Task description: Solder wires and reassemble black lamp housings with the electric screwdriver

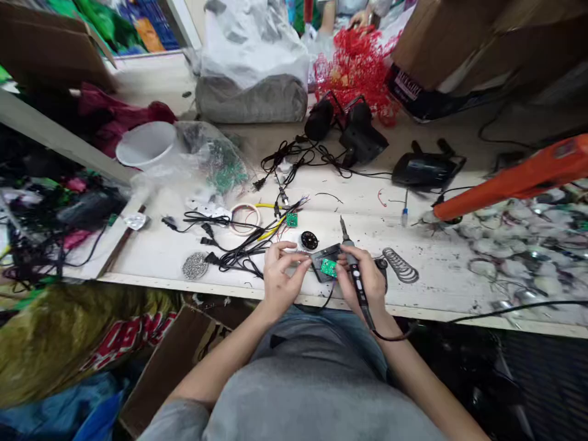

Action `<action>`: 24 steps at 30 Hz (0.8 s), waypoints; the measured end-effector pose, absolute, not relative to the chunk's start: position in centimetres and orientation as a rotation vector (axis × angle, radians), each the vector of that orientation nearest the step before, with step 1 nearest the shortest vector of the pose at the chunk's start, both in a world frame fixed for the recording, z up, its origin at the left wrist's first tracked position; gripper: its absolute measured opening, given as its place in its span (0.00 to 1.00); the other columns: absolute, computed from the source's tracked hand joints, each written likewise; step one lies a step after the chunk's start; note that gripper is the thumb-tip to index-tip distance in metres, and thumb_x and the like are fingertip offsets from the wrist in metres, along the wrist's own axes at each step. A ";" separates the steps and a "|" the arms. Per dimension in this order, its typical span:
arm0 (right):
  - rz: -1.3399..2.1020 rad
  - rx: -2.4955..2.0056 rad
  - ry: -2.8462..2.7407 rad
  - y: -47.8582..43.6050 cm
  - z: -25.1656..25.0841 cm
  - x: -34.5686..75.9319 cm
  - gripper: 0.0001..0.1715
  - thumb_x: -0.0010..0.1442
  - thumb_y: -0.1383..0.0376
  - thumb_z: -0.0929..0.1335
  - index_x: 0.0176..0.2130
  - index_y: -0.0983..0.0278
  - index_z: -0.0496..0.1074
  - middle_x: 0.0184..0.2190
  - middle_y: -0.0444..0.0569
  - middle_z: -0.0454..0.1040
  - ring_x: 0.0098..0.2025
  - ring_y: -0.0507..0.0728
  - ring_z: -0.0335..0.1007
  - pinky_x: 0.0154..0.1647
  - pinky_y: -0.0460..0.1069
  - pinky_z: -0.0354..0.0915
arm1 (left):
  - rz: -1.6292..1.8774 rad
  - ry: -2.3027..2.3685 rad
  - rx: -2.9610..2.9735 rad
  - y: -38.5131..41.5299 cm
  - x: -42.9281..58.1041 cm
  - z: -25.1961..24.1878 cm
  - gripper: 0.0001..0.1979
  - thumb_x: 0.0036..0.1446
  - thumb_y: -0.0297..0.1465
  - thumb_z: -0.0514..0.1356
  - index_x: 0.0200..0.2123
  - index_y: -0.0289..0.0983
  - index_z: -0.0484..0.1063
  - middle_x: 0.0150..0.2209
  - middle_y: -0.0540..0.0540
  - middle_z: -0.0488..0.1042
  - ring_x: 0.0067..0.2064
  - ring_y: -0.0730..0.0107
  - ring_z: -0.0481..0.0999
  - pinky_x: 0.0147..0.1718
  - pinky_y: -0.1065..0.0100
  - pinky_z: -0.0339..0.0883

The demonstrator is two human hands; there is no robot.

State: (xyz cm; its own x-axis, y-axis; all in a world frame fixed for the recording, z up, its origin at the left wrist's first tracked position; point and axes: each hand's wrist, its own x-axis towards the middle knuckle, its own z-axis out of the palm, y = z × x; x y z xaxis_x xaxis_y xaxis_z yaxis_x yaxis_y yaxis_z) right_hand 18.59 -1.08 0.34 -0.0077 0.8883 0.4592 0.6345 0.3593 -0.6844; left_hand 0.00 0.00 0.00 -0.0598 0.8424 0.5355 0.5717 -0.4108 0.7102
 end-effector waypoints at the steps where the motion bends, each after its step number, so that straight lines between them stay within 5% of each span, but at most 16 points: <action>1: 0.363 -1.337 -1.752 -0.9 0.4 18.9 0.19 0.64 0.70 0.66 0.55 0.62 0.67 0.40 0.50 0.78 0.39 0.56 0.80 0.43 0.51 0.77 | 1.413 1.441 2.008 -0.2 0.1 0.1 0.03 0.62 0.31 0.65 0.35 0.40 0.77 0.41 0.45 0.76 0.45 0.66 0.75 0.43 0.63 0.67; 9: 0.430 -1.124 -1.954 0.8 0.1 20.2 0.22 0.66 0.73 0.64 0.58 0.60 0.64 0.42 0.50 0.77 0.41 0.56 0.79 0.43 0.52 0.75 | 1.098 1.319 2.248 -1.3 1.0 0.0 0.05 0.68 0.29 0.58 0.37 0.38 0.72 0.36 0.48 0.80 0.38 0.66 0.73 0.41 0.60 0.63; 24: 0.426 -0.994 -2.045 0.3 0.5 19.9 0.29 0.65 0.73 0.66 0.63 0.61 0.61 0.47 0.57 0.72 0.48 0.61 0.72 0.48 0.57 0.74 | 1.141 1.361 2.236 -0.3 0.6 -0.4 0.04 0.66 0.28 0.60 0.36 0.38 0.73 0.32 0.48 0.78 0.36 0.66 0.71 0.38 0.63 0.65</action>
State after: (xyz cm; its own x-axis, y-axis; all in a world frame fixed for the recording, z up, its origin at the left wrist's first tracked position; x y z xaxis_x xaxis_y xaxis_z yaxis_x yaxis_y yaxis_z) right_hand 19.92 0.29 0.53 -0.3663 0.7724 0.5188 0.5012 0.6335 -0.5894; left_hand 0.57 -0.33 -0.37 0.2418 0.8440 0.4788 0.6184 -0.5143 0.5942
